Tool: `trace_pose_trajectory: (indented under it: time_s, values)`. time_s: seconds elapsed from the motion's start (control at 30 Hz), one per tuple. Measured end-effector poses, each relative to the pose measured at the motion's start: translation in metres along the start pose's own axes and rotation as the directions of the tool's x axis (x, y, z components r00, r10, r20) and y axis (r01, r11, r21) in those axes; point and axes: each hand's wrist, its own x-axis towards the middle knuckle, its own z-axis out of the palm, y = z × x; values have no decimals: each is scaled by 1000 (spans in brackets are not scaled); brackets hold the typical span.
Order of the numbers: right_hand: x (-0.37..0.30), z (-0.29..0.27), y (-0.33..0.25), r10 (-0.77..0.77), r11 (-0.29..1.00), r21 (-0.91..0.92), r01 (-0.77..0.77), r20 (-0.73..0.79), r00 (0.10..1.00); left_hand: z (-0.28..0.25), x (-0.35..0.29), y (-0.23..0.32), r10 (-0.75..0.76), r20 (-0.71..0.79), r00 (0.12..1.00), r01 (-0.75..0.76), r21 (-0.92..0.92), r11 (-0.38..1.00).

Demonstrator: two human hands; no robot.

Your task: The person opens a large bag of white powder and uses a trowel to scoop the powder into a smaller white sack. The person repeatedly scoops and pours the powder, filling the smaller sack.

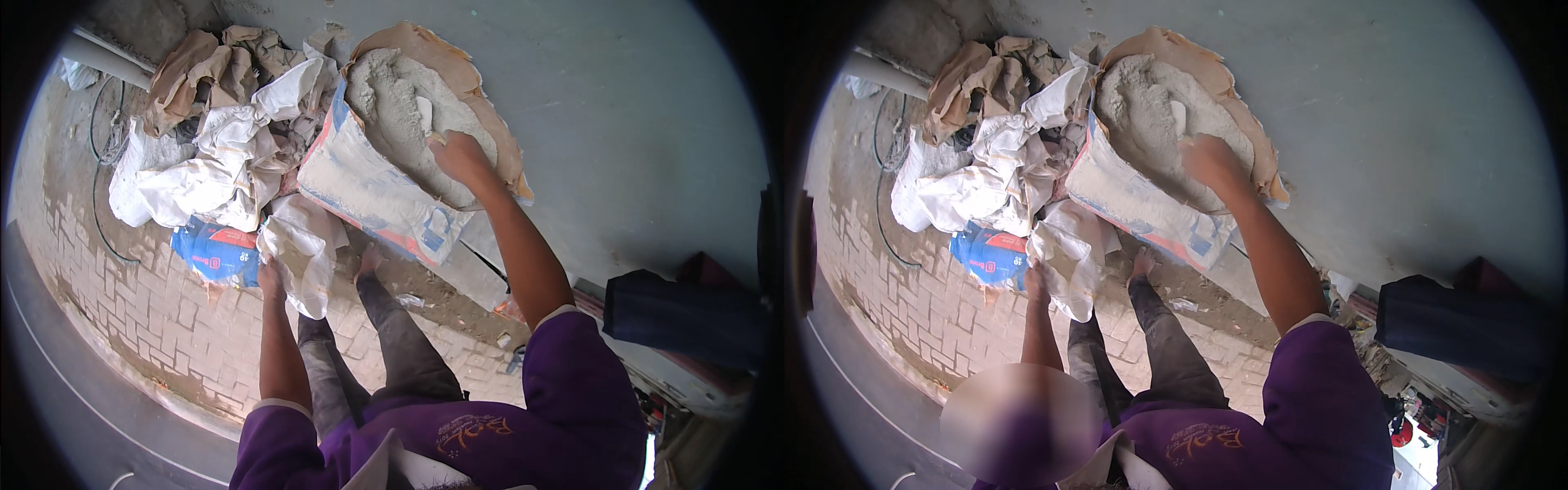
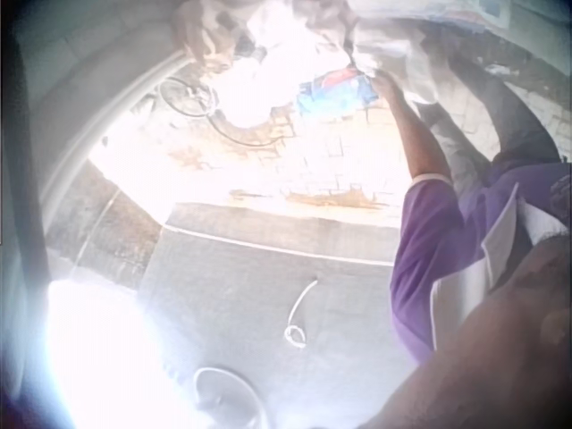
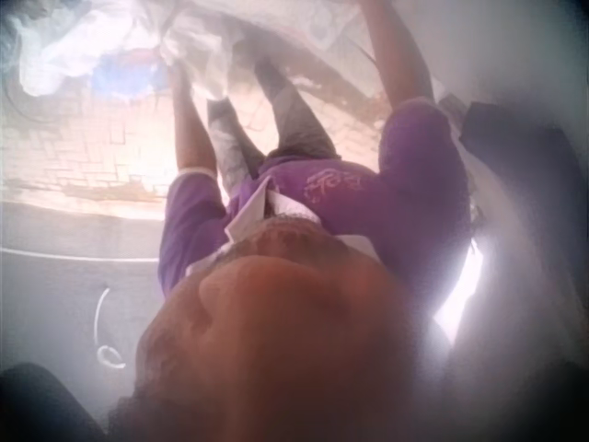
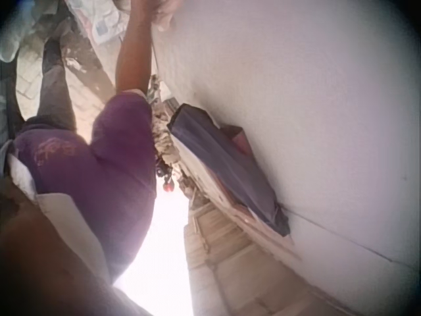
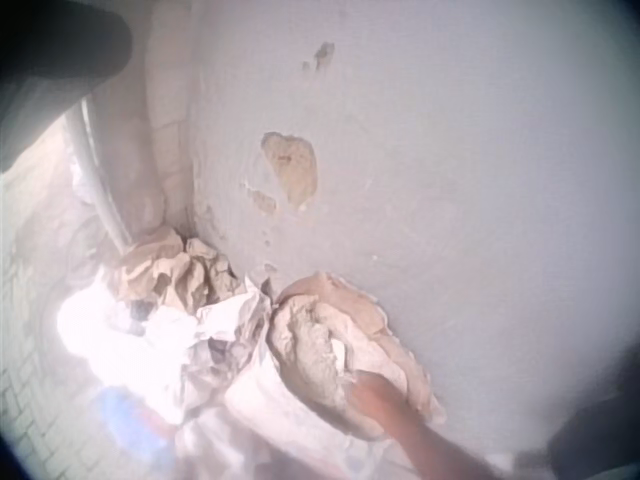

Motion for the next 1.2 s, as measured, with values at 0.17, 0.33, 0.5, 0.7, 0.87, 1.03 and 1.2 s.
trace_pose_trajectory:
  time_s: [0.17, 0.33, 0.5, 0.7, 0.87, 1.03, 1.2]
  values:
    - [-1, 8, -3, -6, 995, 98, 7, -8, 1000, -19, 13, -26, -132, 32, 991, 131, 23, 991]
    - [3, 9, 0, 45, 969, 232, -86, 176, 983, -12, -4, -14, 61, -72, 996, -45, 207, 977]
    - [1, 3, 1, -20, 953, 301, -42, 202, 979, 15, -28, 73, 192, -38, 981, -128, 619, 775]
    - [0, 15, -4, -12, 912, 404, -74, 207, 978, 87, -71, 205, 618, 268, 739, -639, -13, 769]
    - [3, 18, -2, -46, 938, 343, -40, 240, 970, 146, -78, 285, 658, 632, 408, -724, -215, 655]
    - [1, 25, -3, -184, 922, 368, 123, 136, 973, 158, -71, 295, 594, 718, 364, -773, -123, 622]
    - [-1, 32, -3, -138, 939, 331, 93, 116, 984, 158, -87, 308, 508, 762, 401, -863, 129, 489]
